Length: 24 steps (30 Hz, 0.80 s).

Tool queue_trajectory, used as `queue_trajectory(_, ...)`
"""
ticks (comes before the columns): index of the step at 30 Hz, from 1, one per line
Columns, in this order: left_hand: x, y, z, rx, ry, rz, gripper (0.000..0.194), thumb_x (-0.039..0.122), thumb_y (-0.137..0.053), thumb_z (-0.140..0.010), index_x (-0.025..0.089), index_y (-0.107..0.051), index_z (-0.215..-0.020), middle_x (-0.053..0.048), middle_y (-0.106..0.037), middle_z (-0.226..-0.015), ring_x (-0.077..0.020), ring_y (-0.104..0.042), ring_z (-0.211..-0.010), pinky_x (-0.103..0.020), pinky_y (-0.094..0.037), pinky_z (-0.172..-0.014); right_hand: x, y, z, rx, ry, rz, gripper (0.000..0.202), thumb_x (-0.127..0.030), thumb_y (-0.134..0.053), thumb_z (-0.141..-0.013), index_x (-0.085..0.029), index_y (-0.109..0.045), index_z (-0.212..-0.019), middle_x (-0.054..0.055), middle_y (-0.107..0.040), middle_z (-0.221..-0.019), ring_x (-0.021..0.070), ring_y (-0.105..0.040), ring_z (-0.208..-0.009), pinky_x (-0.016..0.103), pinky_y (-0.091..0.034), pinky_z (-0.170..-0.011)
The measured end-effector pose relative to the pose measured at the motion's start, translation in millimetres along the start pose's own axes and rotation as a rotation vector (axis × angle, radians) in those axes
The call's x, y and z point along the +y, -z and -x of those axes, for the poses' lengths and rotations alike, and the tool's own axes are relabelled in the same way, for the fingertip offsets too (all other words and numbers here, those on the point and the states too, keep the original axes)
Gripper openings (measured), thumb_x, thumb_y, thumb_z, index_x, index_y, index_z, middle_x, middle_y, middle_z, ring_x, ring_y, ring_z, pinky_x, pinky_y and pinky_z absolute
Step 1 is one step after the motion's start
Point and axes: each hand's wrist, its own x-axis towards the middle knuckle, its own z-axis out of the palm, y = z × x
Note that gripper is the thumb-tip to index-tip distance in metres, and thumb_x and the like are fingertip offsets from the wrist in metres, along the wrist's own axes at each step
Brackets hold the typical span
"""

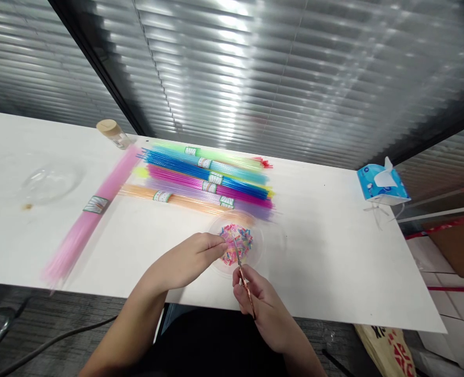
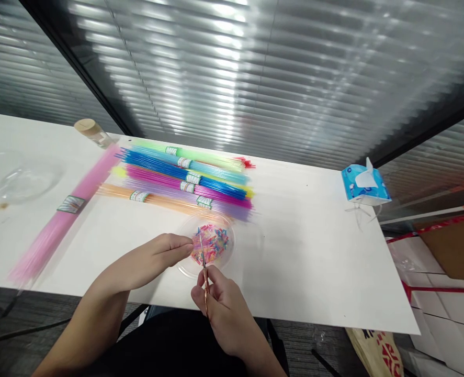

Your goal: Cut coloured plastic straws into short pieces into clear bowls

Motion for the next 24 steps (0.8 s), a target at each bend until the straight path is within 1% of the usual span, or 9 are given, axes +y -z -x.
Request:
queue_trajectory(3,-1,0.1,1,0.012,0.01,-0.005,0.043,0.046,-0.03,-0.096,0.017,-0.044,-0.068,0.001,-0.044,-0.069,-0.0137,-0.043,-0.069,-0.027,-0.034,-0.067,-1,1,-1,-0.032,-0.002,-0.032,0.035,-0.054,-0.049,-0.092,-0.019,-0.044,-0.087,-0.007,-0.035,-0.06,0.0087,-0.03,-0.057,0.023,-0.024,-0.054)
queue_trajectory(6,-1,0.1,1,0.029,0.038,-0.012,0.043,0.046,-0.03,-0.095,0.017,-0.044,-0.068,0.001,-0.045,-0.069,-0.014,-0.042,-0.068,-0.028,-0.034,-0.066,0,0,-3,-0.059,-0.016,-0.084,0.035,-0.054,-0.049,-0.092,-0.019,-0.044,-0.087,-0.007,-0.035,-0.057,0.008,-0.028,-0.053,0.023,-0.021,-0.051)
queue_trajectory(9,-1,0.6,1,0.041,0.055,-0.027,0.042,0.046,-0.03,-0.094,0.017,-0.041,-0.065,0.001,-0.043,-0.066,-0.014,-0.042,-0.067,-0.028,-0.033,-0.065,2,0,-4,-0.086,-0.035,-0.139,0.037,-0.056,-0.05,-0.091,-0.019,-0.044,-0.088,-0.009,-0.034,-0.053,0.0073,-0.025,-0.049,0.023,-0.018,-0.048)
queue_trajectory(13,1,2.0,0,0.035,0.051,-0.057,0.042,0.045,-0.03,-0.094,0.018,-0.039,-0.063,0.001,-0.042,-0.064,-0.0136,-0.041,-0.065,-0.028,-0.032,-0.064,3,-1,-6,-0.106,-0.037,-0.2,0.041,-0.059,-0.05,-0.089,-0.019,-0.044,-0.085,-0.01,-0.034,-0.049,0.0064,-0.024,-0.045,0.023,-0.018,-0.046)
queue_trajectory(17,3,2.8,-2,-0.014,0.023,-0.059,0.04,0.042,-0.031,-0.094,0.018,-0.038,-0.063,0.001,-0.044,-0.065,-0.0131,-0.041,-0.064,-0.028,-0.031,-0.064,0,-2,-9,-0.075,-0.08,-0.277,0.045,-0.063,-0.053,-0.084,-0.019,-0.044,-0.082,-0.011,-0.03,-0.046,0.006,-0.02,-0.043,0.022,-0.015,-0.044)
queue_trajectory(19,3,2.8,-3,-0.014,0.02,-0.053,0.039,0.041,-0.031,-0.094,0.017,-0.038,-0.063,0.001,-0.044,-0.066,-0.0132,-0.042,-0.065,-0.028,-0.031,-0.064,1,-3,-10,-0.054,-0.072,-0.286,0.046,-0.064,-0.054,-0.083,-0.019,-0.044,-0.081,-0.011,-0.031,-0.046,0.0057,-0.019,-0.043,0.022,-0.015,-0.043)
queue_trajectory(24,1,2.7,-5,-0.01,0.046,-0.056,0.037,0.038,-0.032,-0.093,0.018,-0.035,-0.063,0.002,-0.038,-0.063,-0.0125,-0.039,-0.062,-0.028,-0.029,-0.061,7,-5,-11,-0.042,-0.028,-0.26,0.04,-0.058,-0.051,-0.089,-0.019,-0.045,-0.084,-0.01,-0.033,-0.047,0.0052,-0.02,-0.042,0.021,-0.015,-0.043)
